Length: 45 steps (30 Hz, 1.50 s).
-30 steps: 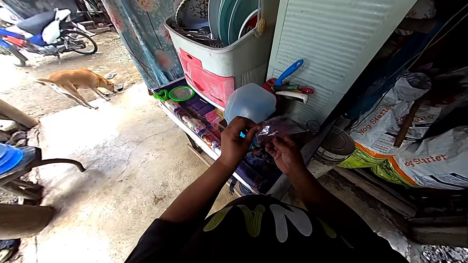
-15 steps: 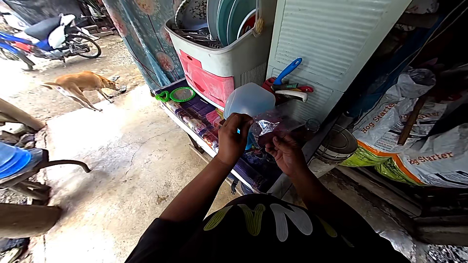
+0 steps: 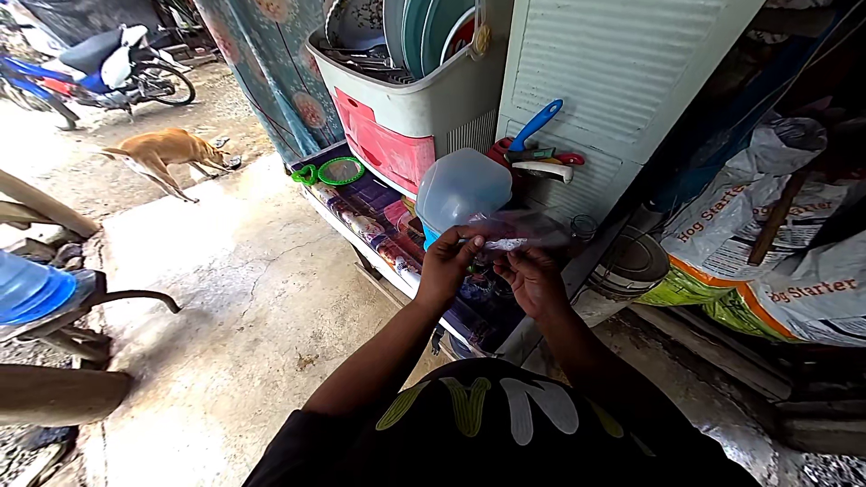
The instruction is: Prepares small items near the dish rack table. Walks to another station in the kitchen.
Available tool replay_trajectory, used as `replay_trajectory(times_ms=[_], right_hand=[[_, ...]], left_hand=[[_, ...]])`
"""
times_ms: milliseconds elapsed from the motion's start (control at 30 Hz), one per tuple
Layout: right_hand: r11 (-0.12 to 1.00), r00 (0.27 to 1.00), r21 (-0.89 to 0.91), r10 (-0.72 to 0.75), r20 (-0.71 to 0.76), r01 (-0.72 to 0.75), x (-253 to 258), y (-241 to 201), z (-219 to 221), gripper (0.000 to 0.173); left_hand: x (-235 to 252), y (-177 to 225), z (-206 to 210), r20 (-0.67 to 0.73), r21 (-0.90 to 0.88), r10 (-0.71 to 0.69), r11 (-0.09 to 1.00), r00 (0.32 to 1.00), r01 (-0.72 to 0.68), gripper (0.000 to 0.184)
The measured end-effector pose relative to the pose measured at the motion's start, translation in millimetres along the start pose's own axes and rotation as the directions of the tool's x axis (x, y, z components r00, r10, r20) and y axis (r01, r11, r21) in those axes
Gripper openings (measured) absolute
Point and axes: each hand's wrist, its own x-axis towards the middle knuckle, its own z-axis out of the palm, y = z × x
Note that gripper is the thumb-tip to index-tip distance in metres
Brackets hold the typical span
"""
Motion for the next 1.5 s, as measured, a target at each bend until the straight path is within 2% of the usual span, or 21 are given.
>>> replay_trajectory(times_ms=[133,233,367,467,567,700,767,833,900,967,1067,1133,1200,1367,1500], right_hand=[[0.999,0.998,-0.011,-0.051,-0.022,0.05,-4,3,3,0.026],[0.995,0.995,-0.03,-0.099,-0.023,0.098,-5,5,4,0.028],[0.995,0.998,-0.079,-0.056,-0.025,0.054,0,3,1,0.022],[0.987,0.998,-0.162,-0.005,0.065,0.015,6,0,-12,0.018],[0.943,0.987,-0.326,-0.017,0.16,0.069,8,-5,-42,0.018],[0.858,0.975,-0.472,-0.139,0.171,0.205,19,-20,-81,0.023],[0.775,0.913,-0.492,-0.279,0.297,0.397,24,-31,-91,0.024],[0.631,0.774,-0.46,-0.417,0.477,0.624,28,-42,-93,0.02],[0.472,0.634,-0.431,-0.477,0.609,0.769,33,-55,-89,0.016],[0.336,0.548,-0.434,-0.47,0.692,0.836,36,-64,-82,0.016],[0.203,0.509,-0.47,-0.432,0.744,0.859,40,-64,-74,0.019],[0.165,0.492,-0.469,-0.425,0.76,0.868,42,-58,-70,0.013],[0.166,0.491,-0.466,-0.403,0.772,0.869,41,-54,-73,0.01],[0.203,0.482,-0.437,-0.374,0.793,0.876,39,-37,-83,0.02],[0.253,0.457,-0.383,-0.413,0.788,0.888,42,-35,-89,0.021]], left_hand=[[-4,-6,11,-0.055,0.003,-0.06,0.998,0.997,0.06,0.007],[-6,-15,18,-0.083,0.047,-0.006,0.999,0.997,0.01,0.005],[-3,-27,22,-0.105,0.047,0.026,0.999,0.994,-0.021,0.007],[2,-29,21,-0.146,-0.117,-0.112,0.989,0.983,0.096,0.007],[6,-29,12,-0.164,-0.293,-0.268,0.932,0.949,0.213,0.013],[8,-34,6,-0.199,-0.332,-0.308,0.914,0.93,0.232,0.02],[10,-34,10,-0.223,-0.335,-0.316,0.913,0.922,0.232,0.019],[12,-36,16,-0.242,-0.328,-0.306,0.919,0.921,0.219,0.017],[13,-38,24,-0.261,-0.329,-0.315,0.918,0.912,0.223,0.015],[13,-39,31,-0.289,-0.33,-0.323,0.917,0.901,0.223,0.015],[13,-39,38,-0.336,-0.339,-0.335,0.915,0.88,0.219,0.014],[10,-39,39,-0.35,-0.351,-0.342,0.911,0.872,0.216,0.014],[7,-45,40,-0.36,-0.344,-0.334,0.915,0.871,0.209,0.014],[-5,-52,31,-0.439,-0.282,-0.307,0.939,0.844,0.195,0.016],[-7,-40,23,-0.399,-0.316,-0.346,0.921,0.849,0.227,0.017]])
